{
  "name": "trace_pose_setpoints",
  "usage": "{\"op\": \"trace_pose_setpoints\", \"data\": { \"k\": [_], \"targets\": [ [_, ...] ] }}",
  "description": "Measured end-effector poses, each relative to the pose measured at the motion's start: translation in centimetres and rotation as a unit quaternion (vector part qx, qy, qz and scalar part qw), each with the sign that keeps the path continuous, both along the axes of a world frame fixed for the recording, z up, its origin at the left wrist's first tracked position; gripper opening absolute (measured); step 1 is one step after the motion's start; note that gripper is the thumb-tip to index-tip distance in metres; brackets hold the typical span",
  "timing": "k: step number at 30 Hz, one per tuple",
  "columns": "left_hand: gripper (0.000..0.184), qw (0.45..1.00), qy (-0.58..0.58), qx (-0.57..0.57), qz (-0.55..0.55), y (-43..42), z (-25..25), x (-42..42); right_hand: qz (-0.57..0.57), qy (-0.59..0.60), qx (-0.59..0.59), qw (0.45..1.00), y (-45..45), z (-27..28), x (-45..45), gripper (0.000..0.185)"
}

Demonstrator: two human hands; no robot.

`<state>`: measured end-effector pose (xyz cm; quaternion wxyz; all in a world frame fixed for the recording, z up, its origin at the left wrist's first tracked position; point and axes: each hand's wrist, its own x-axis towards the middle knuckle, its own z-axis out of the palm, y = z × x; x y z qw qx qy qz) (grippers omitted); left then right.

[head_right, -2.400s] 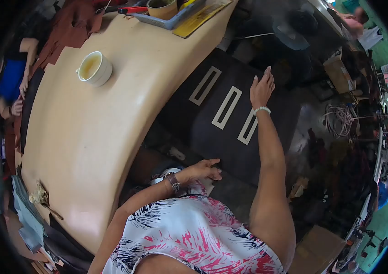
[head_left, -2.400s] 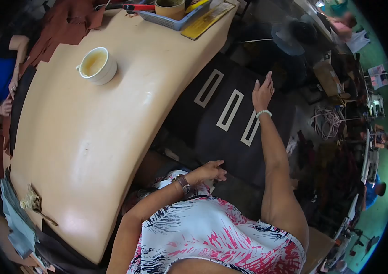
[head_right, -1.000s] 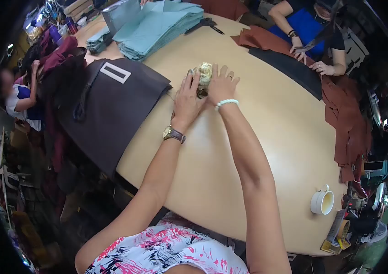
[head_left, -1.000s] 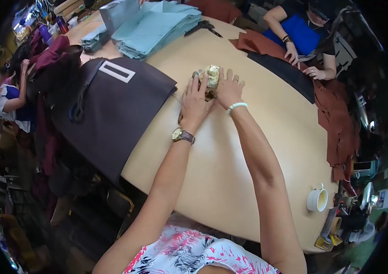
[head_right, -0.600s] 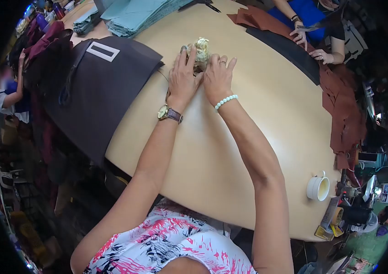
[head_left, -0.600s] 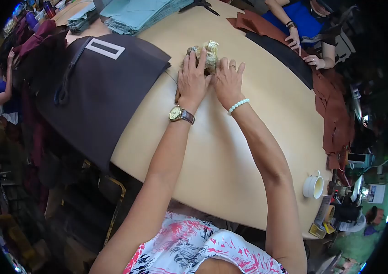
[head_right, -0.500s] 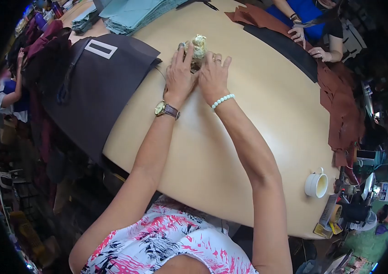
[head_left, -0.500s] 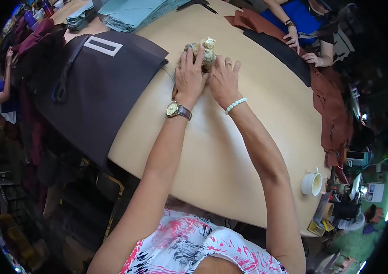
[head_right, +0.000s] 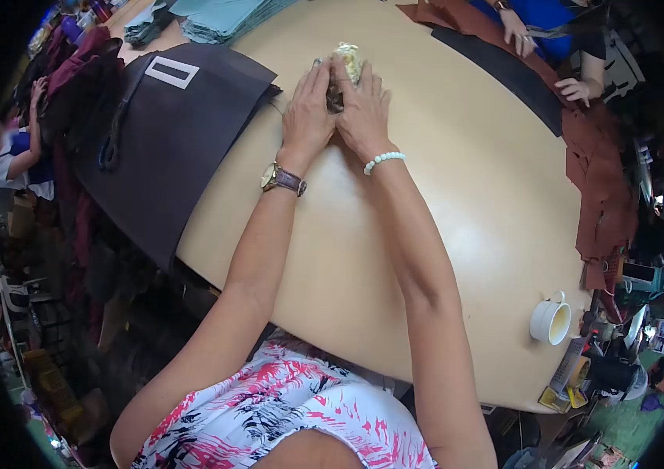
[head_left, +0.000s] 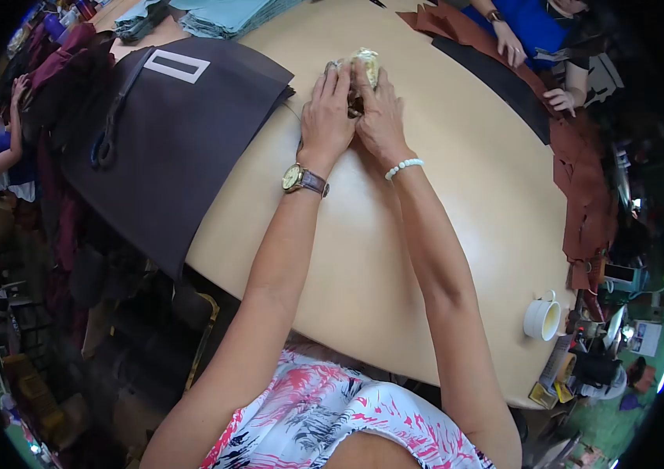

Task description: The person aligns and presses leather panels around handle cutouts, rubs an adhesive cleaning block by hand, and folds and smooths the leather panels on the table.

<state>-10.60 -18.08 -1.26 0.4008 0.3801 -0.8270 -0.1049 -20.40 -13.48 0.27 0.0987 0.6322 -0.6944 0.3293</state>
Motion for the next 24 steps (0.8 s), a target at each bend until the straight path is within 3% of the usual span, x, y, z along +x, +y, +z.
{"op": "trace_pose_setpoints", "data": {
  "k": [6,15,19,24],
  "targets": [
    [0.077,1.000,-0.004,0.005,-0.011,0.4,1.7,0.2,0.005,-0.029,0.099,0.995,1.7,-1.4,-0.8,0.067],
    [0.075,0.999,0.020,-0.016,-0.022,1.2,1.6,0.4,0.073,-0.075,0.028,0.994,3.3,-1.1,-0.3,0.068],
    [0.075,0.994,-0.007,0.052,-0.092,6.6,3.6,3.0,0.067,-0.090,0.051,0.992,9.9,1.4,1.7,0.065],
    [0.089,0.977,-0.033,0.059,-0.203,16.4,3.7,7.4,-0.015,-0.084,0.113,0.990,22.3,3.3,7.0,0.067]
  ]
}}
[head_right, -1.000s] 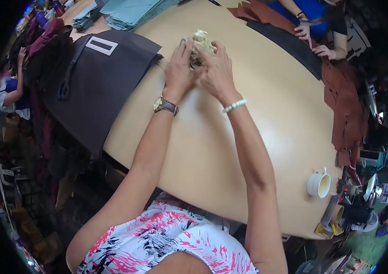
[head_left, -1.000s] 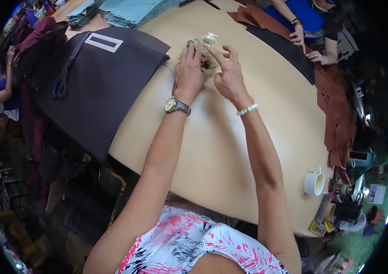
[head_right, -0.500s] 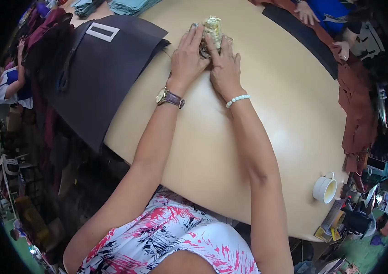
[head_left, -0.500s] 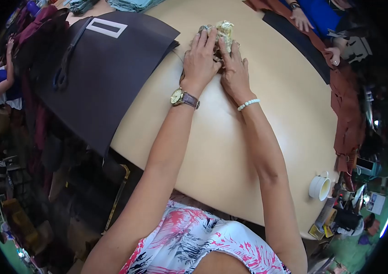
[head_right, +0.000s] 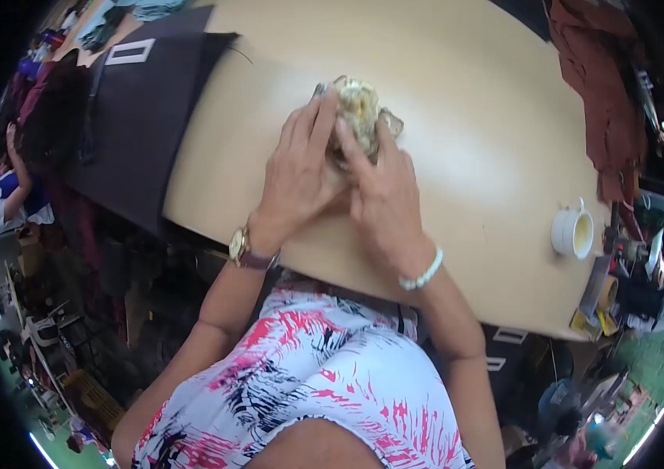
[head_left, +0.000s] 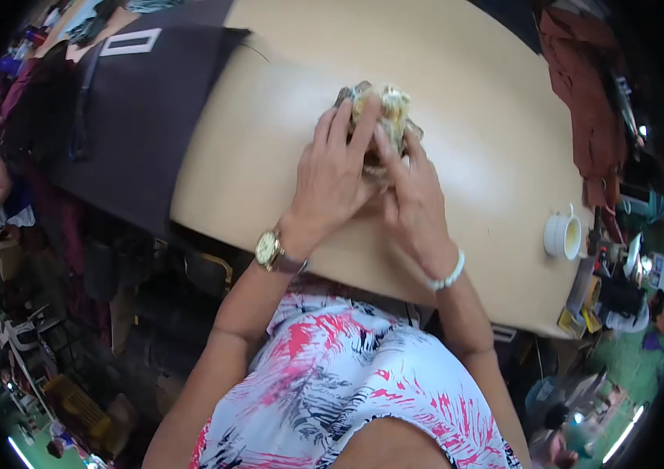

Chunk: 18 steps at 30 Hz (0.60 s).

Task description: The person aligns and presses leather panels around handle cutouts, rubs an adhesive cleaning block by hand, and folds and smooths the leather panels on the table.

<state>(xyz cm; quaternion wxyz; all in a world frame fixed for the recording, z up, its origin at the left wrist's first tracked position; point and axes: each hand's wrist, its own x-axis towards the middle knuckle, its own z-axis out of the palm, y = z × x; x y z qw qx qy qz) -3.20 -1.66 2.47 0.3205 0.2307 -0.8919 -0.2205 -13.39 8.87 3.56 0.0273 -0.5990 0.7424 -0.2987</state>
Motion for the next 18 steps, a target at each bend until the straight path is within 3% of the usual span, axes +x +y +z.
{"op": "trace_pose_setpoints", "data": {
  "k": [6,9,12,15,18],
  "targets": [
    [0.091,0.999,-0.032,-0.023,0.006,3.5,-1.2,1.2,-0.041,0.010,0.014,0.999,4.4,-1.3,2.2,0.059],
    [0.089,0.999,-0.043,-0.016,-0.022,2.8,-0.7,1.4,-0.027,0.073,-0.003,0.997,4.7,-3.4,1.6,0.055],
    [0.090,0.997,-0.053,-0.055,-0.010,3.3,-0.9,1.7,-0.022,-0.026,0.018,0.999,5.3,-2.9,1.0,0.046],
    [0.089,1.000,0.006,-0.010,-0.016,2.7,-1.6,1.3,-0.013,-0.298,-0.055,0.953,5.3,-1.3,0.2,0.034],
    [0.089,1.000,-0.004,-0.005,-0.023,2.5,-1.3,1.4,0.014,-0.102,-0.067,0.992,4.0,-0.5,-0.5,0.023]
  ]
}}
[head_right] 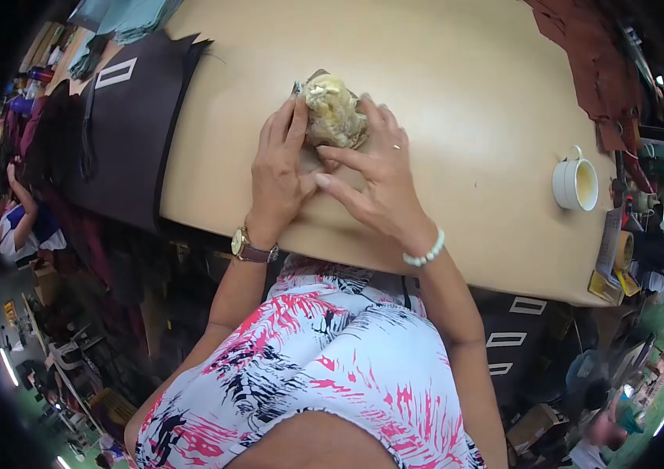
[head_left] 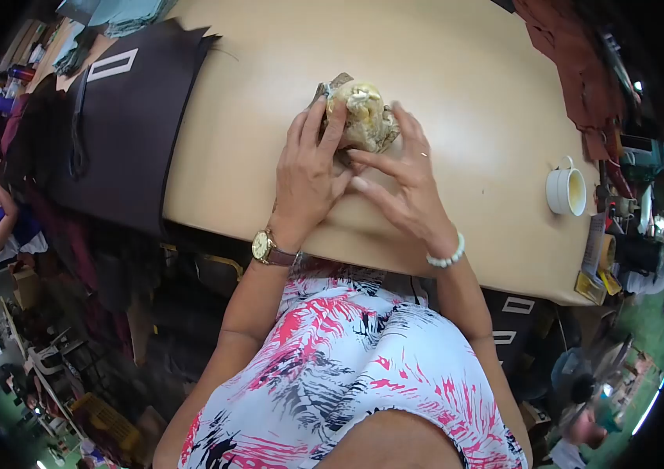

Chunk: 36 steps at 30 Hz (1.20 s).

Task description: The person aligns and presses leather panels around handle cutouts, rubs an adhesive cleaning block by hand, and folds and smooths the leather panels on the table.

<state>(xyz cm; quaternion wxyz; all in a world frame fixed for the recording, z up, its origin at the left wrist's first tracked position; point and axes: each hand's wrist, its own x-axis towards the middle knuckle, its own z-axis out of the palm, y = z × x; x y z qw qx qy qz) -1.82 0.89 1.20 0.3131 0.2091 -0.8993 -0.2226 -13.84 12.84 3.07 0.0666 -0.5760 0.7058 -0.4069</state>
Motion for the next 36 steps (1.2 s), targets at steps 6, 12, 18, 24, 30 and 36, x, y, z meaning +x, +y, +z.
{"op": "trace_pose_setpoints", "data": {
  "k": [6,12,18,24,30,36],
  "targets": [
    [0.086,0.999,-0.030,-0.015,0.013,0.1,0.6,-0.2,0.073,-0.148,0.074,0.983,-1.3,-0.4,-3.8,0.037],
    [0.087,0.999,-0.002,0.024,0.027,0.1,0.1,-0.5,0.078,-0.244,-0.101,0.961,-3.3,2.2,-3.1,0.050],
    [0.080,1.000,-0.002,0.016,0.019,-0.1,0.2,-0.3,-0.023,0.026,-0.015,0.999,-3.5,-3.1,-0.1,0.074],
    [0.082,1.000,0.008,0.019,0.011,0.4,-0.1,-0.5,-0.065,0.070,0.077,0.992,-0.6,-3.1,0.6,0.075],
    [0.085,1.000,-0.009,-0.007,0.011,0.3,-0.1,-0.2,-0.072,0.087,0.106,0.988,0.6,-3.4,1.4,0.075],
    [0.085,1.000,0.008,-0.003,0.024,0.3,0.6,-0.3,-0.090,0.104,0.082,0.987,1.1,0.1,-2.4,0.060]
  ]
}}
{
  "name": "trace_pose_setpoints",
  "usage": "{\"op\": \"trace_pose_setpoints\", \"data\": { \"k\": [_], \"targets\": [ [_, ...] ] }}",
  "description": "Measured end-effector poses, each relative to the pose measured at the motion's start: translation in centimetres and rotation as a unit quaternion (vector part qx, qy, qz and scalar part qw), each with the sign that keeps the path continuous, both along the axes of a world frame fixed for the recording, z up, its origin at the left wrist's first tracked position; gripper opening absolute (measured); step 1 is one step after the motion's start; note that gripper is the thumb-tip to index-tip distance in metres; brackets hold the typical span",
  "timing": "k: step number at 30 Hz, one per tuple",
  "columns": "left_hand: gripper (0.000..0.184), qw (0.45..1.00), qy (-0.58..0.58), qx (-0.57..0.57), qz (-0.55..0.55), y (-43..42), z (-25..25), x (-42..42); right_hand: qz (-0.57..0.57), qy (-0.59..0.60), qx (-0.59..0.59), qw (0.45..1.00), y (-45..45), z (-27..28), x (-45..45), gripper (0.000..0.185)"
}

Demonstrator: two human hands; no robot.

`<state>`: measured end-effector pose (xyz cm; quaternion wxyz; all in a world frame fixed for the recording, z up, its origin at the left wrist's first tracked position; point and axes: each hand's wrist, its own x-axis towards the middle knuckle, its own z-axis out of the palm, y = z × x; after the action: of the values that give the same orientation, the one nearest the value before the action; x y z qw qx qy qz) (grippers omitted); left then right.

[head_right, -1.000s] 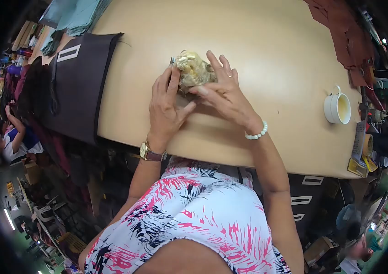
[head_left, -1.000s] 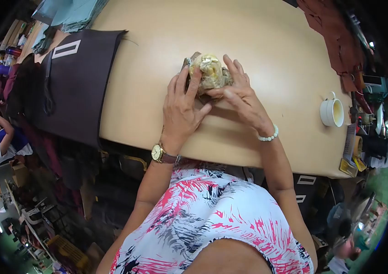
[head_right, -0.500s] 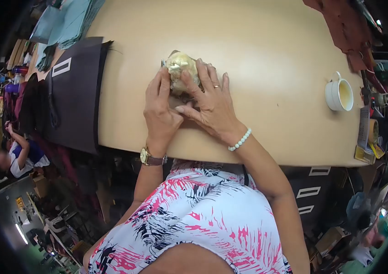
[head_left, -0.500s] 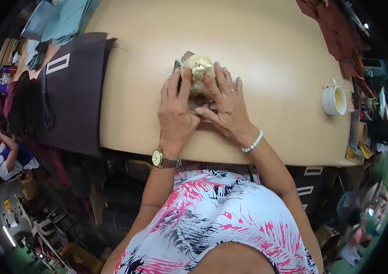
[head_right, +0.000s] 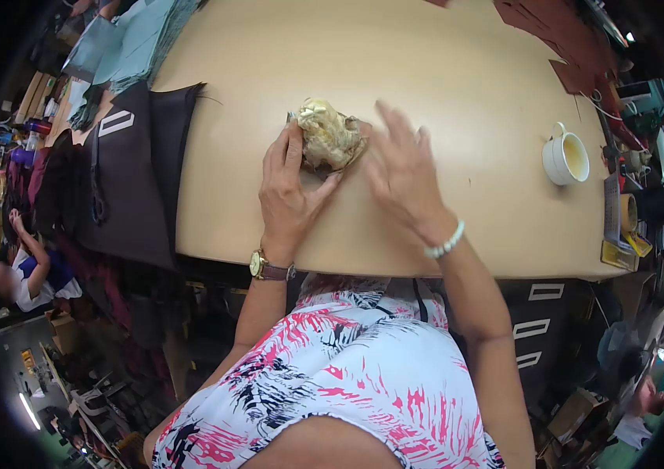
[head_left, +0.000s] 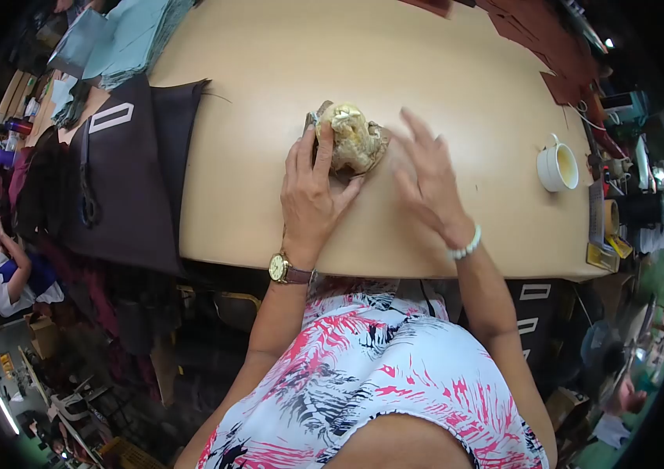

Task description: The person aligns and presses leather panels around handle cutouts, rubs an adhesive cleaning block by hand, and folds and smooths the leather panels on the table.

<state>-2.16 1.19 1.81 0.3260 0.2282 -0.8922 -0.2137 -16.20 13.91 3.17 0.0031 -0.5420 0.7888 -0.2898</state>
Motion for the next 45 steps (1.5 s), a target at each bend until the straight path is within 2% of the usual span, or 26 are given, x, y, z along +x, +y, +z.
{"op": "trace_pose_setpoints", "data": {
  "k": [1,3,4,7,10,16,19,22,25,28,30,32,33,35,37,40,43,44,45],
  "targets": [
    [0.085,1.000,-0.002,-0.005,0.000,0.1,0.0,0.0,-0.047,0.089,0.051,0.994,-1.0,-0.1,-0.5,0.058],
    [0.085,1.000,-0.006,-0.016,0.000,0.2,0.0,0.0,-0.138,0.261,0.152,0.943,-4.0,-0.5,-0.2,0.055],
    [0.085,1.000,-0.009,-0.011,0.000,0.3,0.0,0.0,-0.098,0.270,0.189,0.939,-5.1,-1.6,1.2,0.054],
    [0.085,1.000,-0.016,-0.011,0.004,0.4,-0.1,0.1,-0.121,0.273,0.172,0.939,-5.0,-1.1,2.7,0.053],
    [0.084,1.000,-0.014,-0.021,-0.008,0.5,-0.5,-0.1,-0.141,0.283,0.205,0.926,-4.1,-1.1,3.2,0.053],
    [0.084,1.000,-0.014,-0.006,-0.012,0.3,-1.0,-0.1,-0.137,0.256,0.210,0.934,-3.4,-0.9,4.1,0.051],
    [0.084,1.000,-0.016,-0.002,-0.009,0.5,-1.0,-0.1,-0.136,0.266,0.191,0.935,-3.1,-0.7,4.5,0.048],
    [0.085,1.000,-0.018,-0.010,-0.003,0.2,-0.9,-0.1,-0.108,0.219,0.179,0.953,-2.6,0.5,5.6,0.047],
    [0.086,1.000,-0.015,0.015,-0.003,0.6,-0.4,-0.1,-0.122,0.249,0.097,0.956,-2.1,-0.5,7.6,0.043],
    [0.084,1.000,-0.004,-0.004,-0.005,0.1,-0.7,-0.1,-0.072,0.129,0.073,0.986,-1.0,1.1,6.6,0.043],
    [0.084,1.000,0.004,-0.024,-0.001,0.0,-1.1,-0.5,0.035,0.023,0.031,0.999,-0.7,2.5,6.7,0.042],
    [0.084,1.000,0.012,-0.020,-0.016,-0.2,-1.0,-0.3,0.094,-0.191,-0.015,0.977,-0.8,3.2,6.4,0.041],
    [0.084,1.000,0.015,-0.017,-0.020,-0.2,-1.0,-0.2,0.099,-0.349,-0.038,0.931,-1.1,3.4,5.9,0.040],
    [0.084,1.000,0.012,-0.020,-0.020,-0.3,-0.9,-0.1,0.115,-0.602,-0.064,0.788,-1.8,3.1,4.4,0.041],
    [0.084,1.000,0.006,-0.015,-0.020,-0.1,-0.8,-0.1,0.128,-0.781,-0.072,0.607,-1.2,1.6,1.7,0.042],
    [0.086,1.000,-0.003,0.001,-0.011,0.0,-0.5,-0.1,-0.086,-0.752,-0.216,0.617,0.0,0.8,-1.2,0.055],
    [0.086,1.000,-0.001,0.010,-0.003,0.0,-0.3,-0.6,-0.038,-0.622,-0.183,0.761,1.6,2.6,-1.9,0.066],
    [0.086,1.000,-0.004,0.007,-0.001,0.1,-0.3,-0.5,0.018,-0.571,-0.158,0.806,1.1,3.4,-0.7,0.068],
    [0.085,1.000,-0.008,0.003,0.000,0.2,-0.4,-0.3,0.027,-0.527,-0.136,0.838,-0.1,3.5,0.6,0.068]
  ]
}}
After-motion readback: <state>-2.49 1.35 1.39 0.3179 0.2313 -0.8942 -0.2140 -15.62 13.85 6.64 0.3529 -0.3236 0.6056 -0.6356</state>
